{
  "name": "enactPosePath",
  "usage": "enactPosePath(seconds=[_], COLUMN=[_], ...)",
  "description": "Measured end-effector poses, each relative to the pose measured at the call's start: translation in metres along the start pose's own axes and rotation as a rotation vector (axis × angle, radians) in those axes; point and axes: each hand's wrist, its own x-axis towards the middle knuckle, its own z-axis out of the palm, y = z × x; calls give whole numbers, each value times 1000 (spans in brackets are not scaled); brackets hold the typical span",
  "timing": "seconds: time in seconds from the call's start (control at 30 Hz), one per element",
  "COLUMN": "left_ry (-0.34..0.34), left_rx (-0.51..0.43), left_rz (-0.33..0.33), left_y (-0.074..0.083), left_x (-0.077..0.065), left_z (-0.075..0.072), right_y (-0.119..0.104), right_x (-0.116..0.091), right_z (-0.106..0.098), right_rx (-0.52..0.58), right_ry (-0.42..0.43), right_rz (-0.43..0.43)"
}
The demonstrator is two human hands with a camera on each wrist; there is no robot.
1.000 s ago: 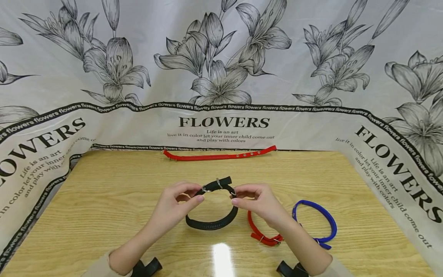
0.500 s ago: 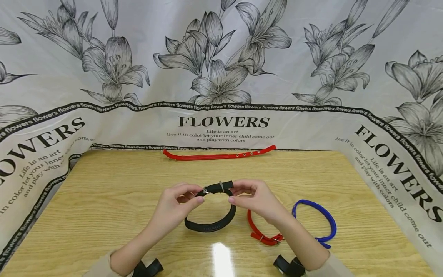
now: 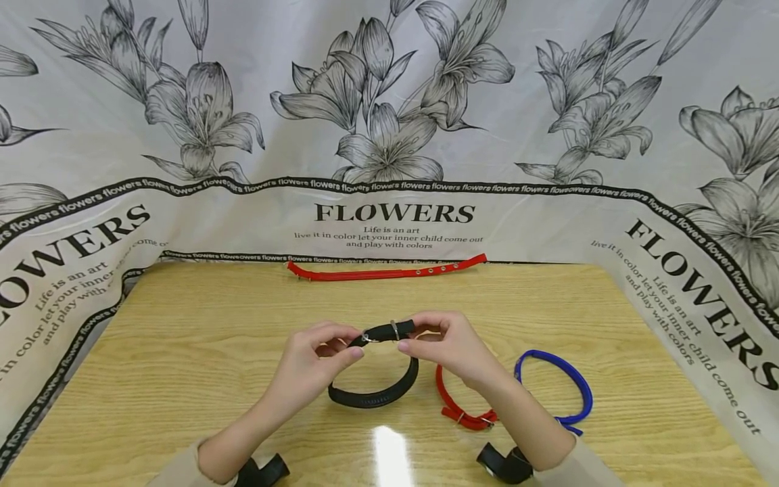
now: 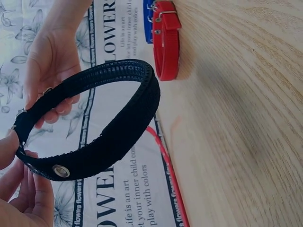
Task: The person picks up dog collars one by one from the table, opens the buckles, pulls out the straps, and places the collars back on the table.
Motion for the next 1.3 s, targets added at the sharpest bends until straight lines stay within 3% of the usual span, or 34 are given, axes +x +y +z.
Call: enactPosePath(seconds=[0.5,1.03,1.3], left_ry=[26,52,75], left_rx=[64,21,-9], left_rz=[-12,-8,-38], left_y=[-4,-7,-10], left_x=[1,-1,1], left_z=[-5,-13,-16], right_y=[-2,-2,-2], right_x=[-3,-7,-8], right_z=[-7,-18,-24], right_rx=[-64,-102,-102], right_ry=[64,128,153], right_rz=[-41,-54,-31])
